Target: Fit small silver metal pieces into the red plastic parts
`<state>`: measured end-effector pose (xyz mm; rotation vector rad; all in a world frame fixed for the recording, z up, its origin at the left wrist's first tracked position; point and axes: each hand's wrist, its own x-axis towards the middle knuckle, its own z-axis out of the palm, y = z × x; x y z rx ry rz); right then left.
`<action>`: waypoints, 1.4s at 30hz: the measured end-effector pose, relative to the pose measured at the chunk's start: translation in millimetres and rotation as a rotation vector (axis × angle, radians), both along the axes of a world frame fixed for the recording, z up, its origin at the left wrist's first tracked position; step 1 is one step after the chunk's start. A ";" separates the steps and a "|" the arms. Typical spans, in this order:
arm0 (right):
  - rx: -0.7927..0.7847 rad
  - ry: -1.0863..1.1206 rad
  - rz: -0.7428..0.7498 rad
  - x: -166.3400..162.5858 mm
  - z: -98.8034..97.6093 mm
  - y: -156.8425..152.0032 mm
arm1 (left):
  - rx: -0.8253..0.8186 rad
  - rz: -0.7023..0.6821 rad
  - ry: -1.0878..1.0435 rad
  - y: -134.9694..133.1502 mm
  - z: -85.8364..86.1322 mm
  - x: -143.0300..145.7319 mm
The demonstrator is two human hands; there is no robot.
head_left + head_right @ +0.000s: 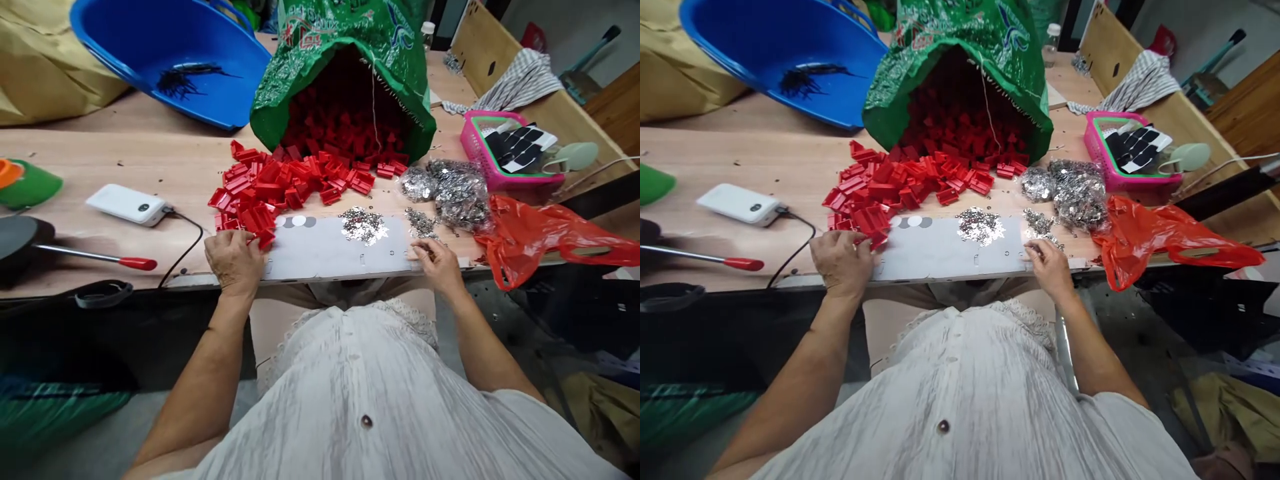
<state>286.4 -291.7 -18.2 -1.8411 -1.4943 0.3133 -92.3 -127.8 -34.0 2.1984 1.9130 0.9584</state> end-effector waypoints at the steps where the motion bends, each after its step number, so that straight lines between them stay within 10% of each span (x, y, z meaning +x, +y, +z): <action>1: 0.000 -0.019 -0.025 6.5 -0.2 -1.7 | -0.004 -0.008 -0.049 -3.9 2.2 2.4; 9: -0.056 -0.241 -0.146 51.6 -1.3 -11.6 | -0.619 -0.204 -1.241 -52.4 39.6 46.5; 21: -0.221 -0.283 -0.220 50.1 -17.0 -17.1 | -1.317 -0.126 -1.590 -90.1 41.5 78.5; 28: -0.259 -0.359 -0.251 42.5 -13.3 -14.2 | -1.228 -0.233 -1.448 -102.2 40.2 89.0; 35: -0.094 -0.257 -0.272 47.6 -0.9 -21.9 | -0.772 -0.385 -1.011 -113.9 38.7 98.2; 42: -0.071 0.241 0.123 -24.6 21.4 -7.2 | -0.454 -0.452 -0.710 -117.0 46.7 100.8</action>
